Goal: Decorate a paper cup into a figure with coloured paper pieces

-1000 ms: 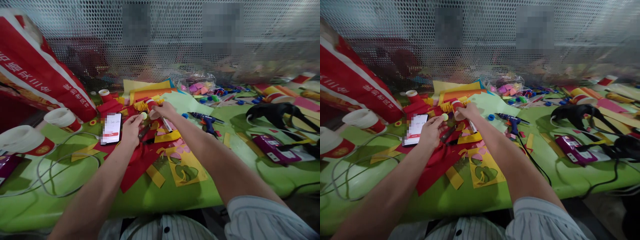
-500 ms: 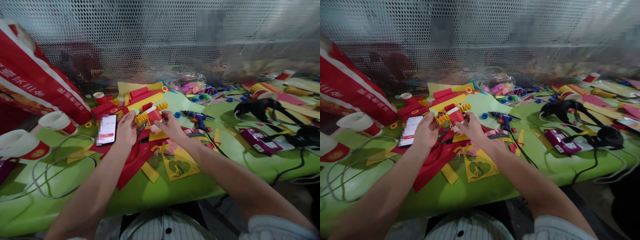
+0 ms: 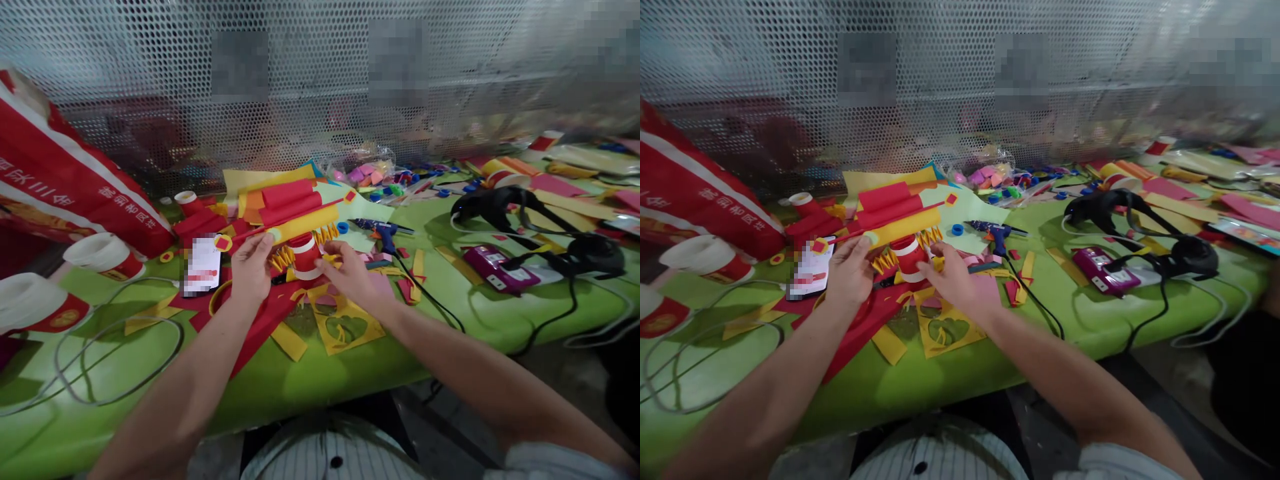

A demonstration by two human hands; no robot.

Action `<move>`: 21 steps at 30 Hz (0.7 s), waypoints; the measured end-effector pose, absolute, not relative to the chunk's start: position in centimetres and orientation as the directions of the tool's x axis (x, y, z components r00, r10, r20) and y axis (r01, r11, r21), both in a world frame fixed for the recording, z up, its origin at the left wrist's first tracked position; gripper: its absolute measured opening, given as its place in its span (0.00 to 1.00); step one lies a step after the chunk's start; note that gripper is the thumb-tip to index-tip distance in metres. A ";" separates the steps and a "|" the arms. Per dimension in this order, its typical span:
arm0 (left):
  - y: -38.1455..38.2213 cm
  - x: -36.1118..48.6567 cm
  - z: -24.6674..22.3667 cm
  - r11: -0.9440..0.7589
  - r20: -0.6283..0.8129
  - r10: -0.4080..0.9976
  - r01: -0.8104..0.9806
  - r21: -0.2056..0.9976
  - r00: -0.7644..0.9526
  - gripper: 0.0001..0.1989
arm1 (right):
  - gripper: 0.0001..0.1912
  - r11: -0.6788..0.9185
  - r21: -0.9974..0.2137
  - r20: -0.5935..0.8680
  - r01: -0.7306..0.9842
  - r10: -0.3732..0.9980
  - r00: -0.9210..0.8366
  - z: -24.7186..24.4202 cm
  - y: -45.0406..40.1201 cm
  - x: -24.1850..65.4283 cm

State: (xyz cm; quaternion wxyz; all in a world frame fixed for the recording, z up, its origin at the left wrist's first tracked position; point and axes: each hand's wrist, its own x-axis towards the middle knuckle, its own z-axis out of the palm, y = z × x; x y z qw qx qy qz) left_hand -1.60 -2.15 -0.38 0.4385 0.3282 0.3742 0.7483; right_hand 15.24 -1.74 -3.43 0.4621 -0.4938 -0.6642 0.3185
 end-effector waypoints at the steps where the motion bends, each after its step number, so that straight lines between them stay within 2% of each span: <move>1: -2.2 -1.6 -0.4 -0.337 0.168 0.900 -0.397 0.853 -0.402 0.12 | 0.14 0.321 -0.870 0.321 0.375 0.945 -0.064 -3.0 -1.7 15.8; 6: -2.3 -1.4 -0.4 -0.349 0.206 0.893 -0.326 0.879 -0.400 0.12 | 0.06 0.425 -0.823 0.487 0.376 0.869 0.084 0.0 -0.7 17.8; 10: -2.3 -1.4 -0.5 -0.345 0.230 0.893 -0.260 0.902 -0.387 0.10 | 0.09 0.384 -0.885 0.395 0.263 0.919 -0.010 1.8 0.2 17.3; 16: -2.4 -1.8 -1.2 -0.349 0.272 0.891 -0.165 0.922 -0.363 0.09 | 0.13 0.248 -0.966 0.244 0.067 0.968 -0.062 3.2 1.1 15.5; 21: -2.3 -1.8 -1.1 -0.344 0.287 0.886 -0.101 0.934 -0.363 0.08 | 0.12 0.205 -0.979 0.206 -0.019 0.976 -0.065 3.7 1.3 14.9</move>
